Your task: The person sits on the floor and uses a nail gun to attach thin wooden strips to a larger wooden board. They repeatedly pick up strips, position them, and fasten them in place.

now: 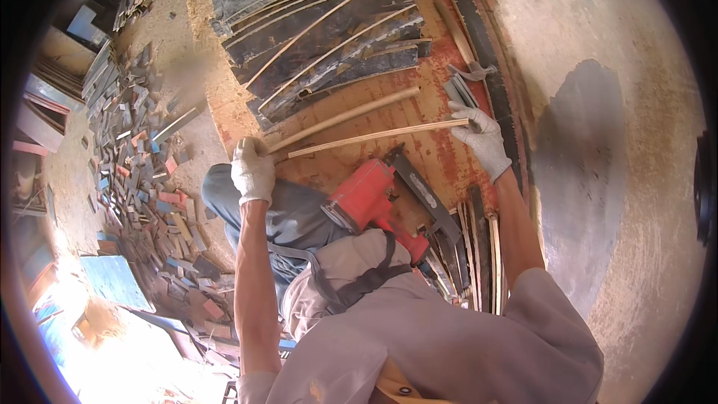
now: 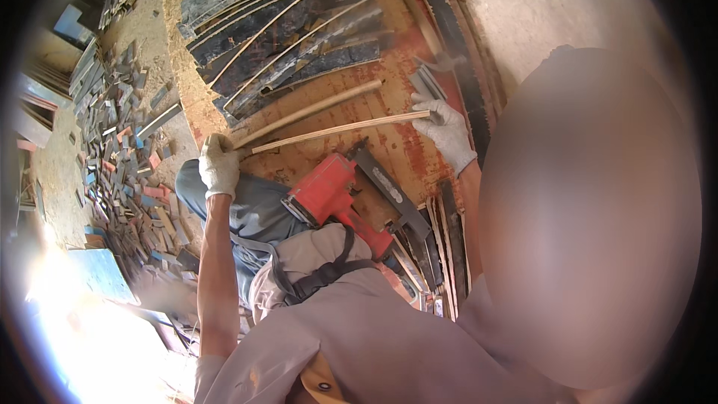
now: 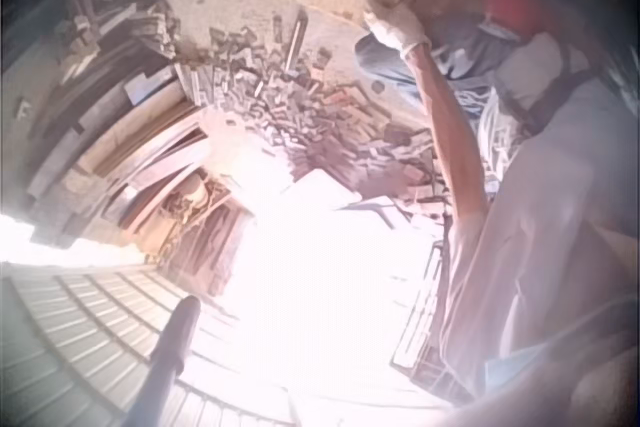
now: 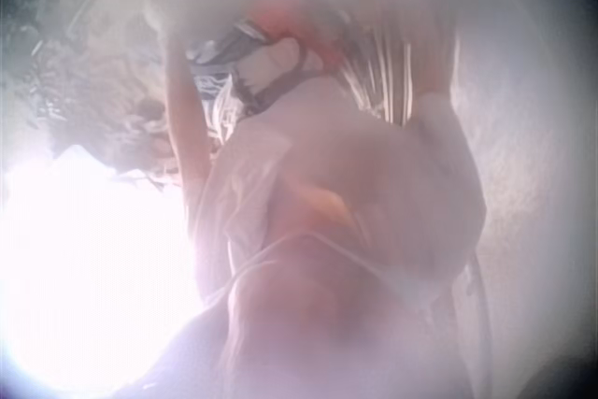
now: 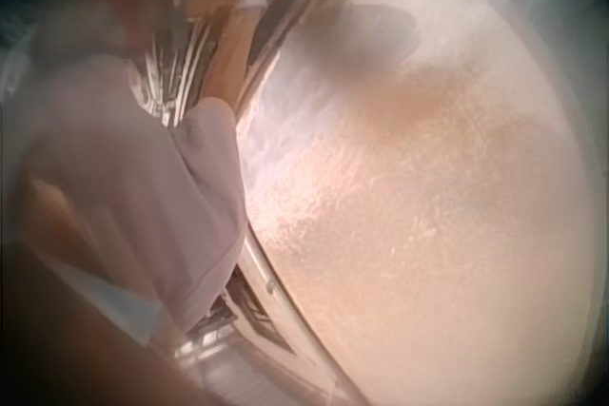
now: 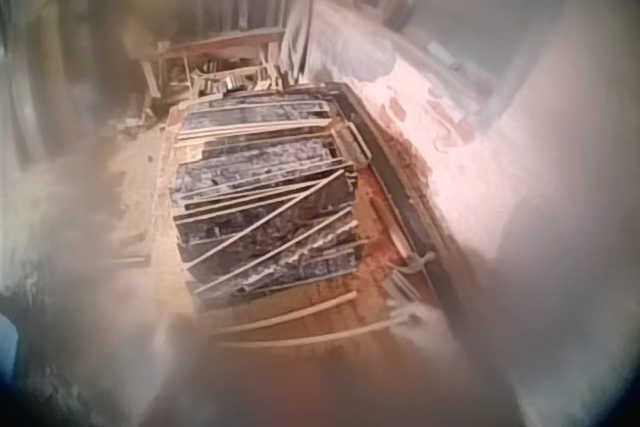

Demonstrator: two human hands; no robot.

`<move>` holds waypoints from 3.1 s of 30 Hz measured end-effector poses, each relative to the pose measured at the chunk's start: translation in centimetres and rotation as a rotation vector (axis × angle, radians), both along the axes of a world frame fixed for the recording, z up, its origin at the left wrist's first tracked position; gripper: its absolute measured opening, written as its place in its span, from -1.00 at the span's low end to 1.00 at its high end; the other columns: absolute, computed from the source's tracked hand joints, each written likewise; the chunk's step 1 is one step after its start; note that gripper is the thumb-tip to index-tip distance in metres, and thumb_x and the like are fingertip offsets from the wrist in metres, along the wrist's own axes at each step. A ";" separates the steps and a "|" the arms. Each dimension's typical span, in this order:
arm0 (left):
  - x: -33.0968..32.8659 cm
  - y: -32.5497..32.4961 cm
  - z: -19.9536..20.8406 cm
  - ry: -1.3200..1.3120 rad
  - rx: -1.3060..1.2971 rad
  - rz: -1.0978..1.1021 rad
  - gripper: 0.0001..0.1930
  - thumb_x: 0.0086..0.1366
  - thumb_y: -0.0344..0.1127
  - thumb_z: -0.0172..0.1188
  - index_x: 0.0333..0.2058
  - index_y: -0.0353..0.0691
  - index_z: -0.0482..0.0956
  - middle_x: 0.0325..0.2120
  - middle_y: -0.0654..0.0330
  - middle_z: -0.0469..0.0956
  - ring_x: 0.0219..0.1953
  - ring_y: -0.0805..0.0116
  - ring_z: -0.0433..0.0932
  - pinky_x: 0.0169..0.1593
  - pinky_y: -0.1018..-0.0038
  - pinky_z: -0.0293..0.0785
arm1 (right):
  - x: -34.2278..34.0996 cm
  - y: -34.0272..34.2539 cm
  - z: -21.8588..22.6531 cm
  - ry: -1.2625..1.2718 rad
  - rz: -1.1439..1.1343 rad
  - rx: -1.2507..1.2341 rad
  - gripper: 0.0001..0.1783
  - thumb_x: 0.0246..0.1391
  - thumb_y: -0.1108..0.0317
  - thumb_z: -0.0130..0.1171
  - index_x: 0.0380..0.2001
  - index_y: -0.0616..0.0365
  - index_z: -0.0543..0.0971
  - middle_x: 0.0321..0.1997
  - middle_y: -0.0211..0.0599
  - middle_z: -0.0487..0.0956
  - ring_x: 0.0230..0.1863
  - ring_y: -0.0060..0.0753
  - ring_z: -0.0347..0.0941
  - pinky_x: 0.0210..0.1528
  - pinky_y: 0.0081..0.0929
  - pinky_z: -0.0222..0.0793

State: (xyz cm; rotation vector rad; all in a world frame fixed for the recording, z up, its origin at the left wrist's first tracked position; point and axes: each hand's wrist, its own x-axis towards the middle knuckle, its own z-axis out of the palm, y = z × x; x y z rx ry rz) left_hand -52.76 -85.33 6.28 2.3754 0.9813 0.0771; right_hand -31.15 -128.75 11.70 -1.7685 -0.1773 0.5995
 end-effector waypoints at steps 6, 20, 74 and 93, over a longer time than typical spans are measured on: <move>0.0 -0.5 0.9 -0.098 0.086 0.023 -0.84 0.06 -0.43 0.33 -0.34 -0.17 0.59 -0.34 0.10 0.62 -0.23 -0.01 0.63 -0.11 0.15 0.55 | -1.3 0.4 0.7 0.130 -0.079 0.018 -0.69 0.31 0.56 0.27 0.09 0.21 0.64 0.24 -0.23 0.61 0.18 -0.41 0.58 0.23 -0.41 0.60; 0.1 -1.2 0.6 -0.240 -0.281 0.498 -0.70 0.25 -0.24 0.47 -0.19 -0.38 0.78 -0.33 0.06 0.76 -0.30 0.35 0.69 -0.13 0.38 0.61 | -1.7 4.7 -1.0 0.179 -0.225 -0.086 -0.58 0.45 0.24 0.22 0.26 0.18 0.60 -0.01 -0.40 0.68 -0.15 -0.64 0.56 -0.23 -0.59 0.55; -2.1 -2.0 0.0 -0.336 -0.591 0.619 -0.70 0.24 -0.42 0.51 -0.11 -0.47 0.74 -0.27 0.11 0.75 -0.29 0.44 0.68 -0.18 0.50 0.64 | -3.1 9.2 -4.9 0.125 -0.489 -0.084 -0.75 0.32 0.45 0.33 0.00 0.31 0.68 -0.25 -0.34 0.71 -0.36 -0.63 0.59 -0.37 -0.58 0.61; 7.3 -9.9 1.6 -0.203 -0.074 -0.216 -0.82 0.18 -0.14 0.43 -0.31 -0.05 0.82 -0.27 0.23 0.75 -0.05 0.11 0.64 0.46 0.04 0.16 | -2.3 9.8 -4.6 0.136 -0.475 -0.161 -0.84 0.29 0.45 0.34 -0.11 0.25 0.69 -0.33 -0.35 0.70 -0.44 -0.60 0.58 -0.45 -0.56 0.57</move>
